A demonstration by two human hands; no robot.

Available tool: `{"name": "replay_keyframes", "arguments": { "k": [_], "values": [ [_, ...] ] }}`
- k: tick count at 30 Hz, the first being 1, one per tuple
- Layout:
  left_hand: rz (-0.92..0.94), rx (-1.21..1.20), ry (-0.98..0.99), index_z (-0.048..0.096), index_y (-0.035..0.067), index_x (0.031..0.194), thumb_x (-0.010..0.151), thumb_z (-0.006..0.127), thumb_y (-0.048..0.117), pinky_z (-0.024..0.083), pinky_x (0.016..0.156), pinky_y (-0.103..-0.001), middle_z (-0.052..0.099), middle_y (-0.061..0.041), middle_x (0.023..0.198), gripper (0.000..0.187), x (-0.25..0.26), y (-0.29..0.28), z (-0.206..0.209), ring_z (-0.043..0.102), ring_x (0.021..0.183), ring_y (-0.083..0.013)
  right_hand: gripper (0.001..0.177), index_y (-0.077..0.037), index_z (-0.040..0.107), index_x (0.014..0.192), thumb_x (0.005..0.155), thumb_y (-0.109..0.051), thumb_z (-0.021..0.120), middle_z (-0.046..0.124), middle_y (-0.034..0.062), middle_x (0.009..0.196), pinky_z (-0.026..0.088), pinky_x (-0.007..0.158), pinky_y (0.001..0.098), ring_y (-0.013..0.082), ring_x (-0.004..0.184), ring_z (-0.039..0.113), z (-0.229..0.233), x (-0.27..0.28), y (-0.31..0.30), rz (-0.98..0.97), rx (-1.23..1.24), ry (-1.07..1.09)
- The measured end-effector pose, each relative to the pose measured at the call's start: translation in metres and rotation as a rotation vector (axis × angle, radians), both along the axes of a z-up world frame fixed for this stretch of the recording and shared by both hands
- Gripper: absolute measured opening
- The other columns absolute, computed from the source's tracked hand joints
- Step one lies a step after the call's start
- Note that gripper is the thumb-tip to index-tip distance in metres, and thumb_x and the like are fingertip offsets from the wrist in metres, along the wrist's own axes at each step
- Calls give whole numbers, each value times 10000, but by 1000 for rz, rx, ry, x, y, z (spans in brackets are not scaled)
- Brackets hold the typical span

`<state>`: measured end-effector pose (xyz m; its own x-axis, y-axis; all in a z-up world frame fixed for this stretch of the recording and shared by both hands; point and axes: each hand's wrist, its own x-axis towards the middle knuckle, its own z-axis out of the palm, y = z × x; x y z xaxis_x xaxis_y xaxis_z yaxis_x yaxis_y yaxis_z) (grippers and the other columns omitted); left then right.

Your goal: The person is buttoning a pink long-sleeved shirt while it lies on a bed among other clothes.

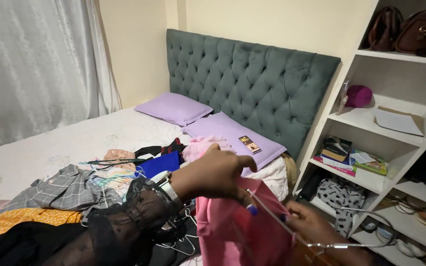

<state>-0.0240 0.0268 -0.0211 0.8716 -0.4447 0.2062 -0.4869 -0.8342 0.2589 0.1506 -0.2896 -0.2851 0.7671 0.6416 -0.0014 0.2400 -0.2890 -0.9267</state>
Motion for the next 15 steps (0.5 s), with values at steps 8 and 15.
{"name": "replay_keyframes", "arguments": {
  "k": [8, 15],
  "values": [
    [-59, -65, 2, 704, 137, 1187, 695, 762, 646, 417, 905, -441, 744, -117, 873, 710, 14, -13, -6, 704, 911, -296, 330, -323, 649, 1320, 1036, -302, 482, 796, 55, 887, 612, 744, 323, 174, 763, 793, 98, -50, -27, -377, -778, -421],
    [156, -141, -52, 724, 27, 937, 726, 762, 487, 524, 774, -423, 731, -157, 835, 507, 23, -21, -2, 705, 808, -325, 173, -164, 657, 1147, 1029, -263, 578, 666, 146, 772, 502, 663, 369, 199, 678, 606, 122, -32, -63, -489, -297, -291]
  ]
}}
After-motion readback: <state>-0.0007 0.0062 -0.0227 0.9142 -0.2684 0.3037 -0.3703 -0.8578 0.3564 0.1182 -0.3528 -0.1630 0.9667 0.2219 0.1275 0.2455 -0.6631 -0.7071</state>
